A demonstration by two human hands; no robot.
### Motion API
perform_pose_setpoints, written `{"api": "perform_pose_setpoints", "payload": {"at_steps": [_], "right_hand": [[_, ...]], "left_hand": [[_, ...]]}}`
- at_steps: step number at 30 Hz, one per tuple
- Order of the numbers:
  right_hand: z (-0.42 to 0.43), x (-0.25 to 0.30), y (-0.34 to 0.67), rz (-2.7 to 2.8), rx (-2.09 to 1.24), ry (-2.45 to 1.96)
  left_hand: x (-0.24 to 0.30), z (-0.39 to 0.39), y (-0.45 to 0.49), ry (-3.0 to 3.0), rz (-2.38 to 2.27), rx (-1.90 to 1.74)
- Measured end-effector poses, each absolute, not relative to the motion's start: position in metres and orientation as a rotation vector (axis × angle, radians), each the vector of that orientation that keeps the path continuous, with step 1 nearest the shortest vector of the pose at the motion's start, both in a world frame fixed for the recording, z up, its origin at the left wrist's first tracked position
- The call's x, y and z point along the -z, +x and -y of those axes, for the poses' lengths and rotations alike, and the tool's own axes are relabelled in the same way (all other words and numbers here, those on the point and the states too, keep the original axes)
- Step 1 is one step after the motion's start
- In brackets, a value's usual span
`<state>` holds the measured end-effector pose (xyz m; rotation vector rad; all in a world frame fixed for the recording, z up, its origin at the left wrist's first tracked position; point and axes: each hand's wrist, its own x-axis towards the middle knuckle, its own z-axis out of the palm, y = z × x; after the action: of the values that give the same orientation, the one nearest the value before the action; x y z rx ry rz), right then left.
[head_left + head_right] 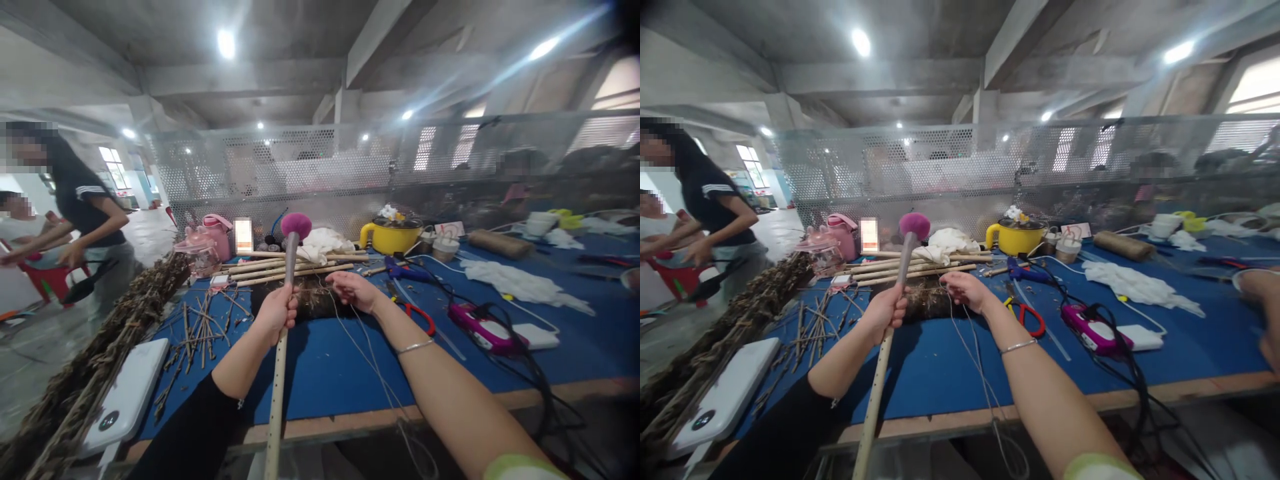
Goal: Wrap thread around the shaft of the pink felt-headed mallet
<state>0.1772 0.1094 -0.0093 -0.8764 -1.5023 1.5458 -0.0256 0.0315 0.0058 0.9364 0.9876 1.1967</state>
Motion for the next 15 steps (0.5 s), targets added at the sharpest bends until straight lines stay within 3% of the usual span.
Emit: {"api": "perform_pose_setpoints", "payload": {"at_steps": [6,15], "right_hand": [[-0.121,0.022,0.169,1.419,-0.671,-1.019],[-0.122,0.04,0.15,1.54,-0.587,-1.115]], "left_hand": [[0.0,-0.038,-0.028,0.852,-1.01,-1.154],[0.004,-0.034,-0.022,0.892,-1.06,-1.086]]}}
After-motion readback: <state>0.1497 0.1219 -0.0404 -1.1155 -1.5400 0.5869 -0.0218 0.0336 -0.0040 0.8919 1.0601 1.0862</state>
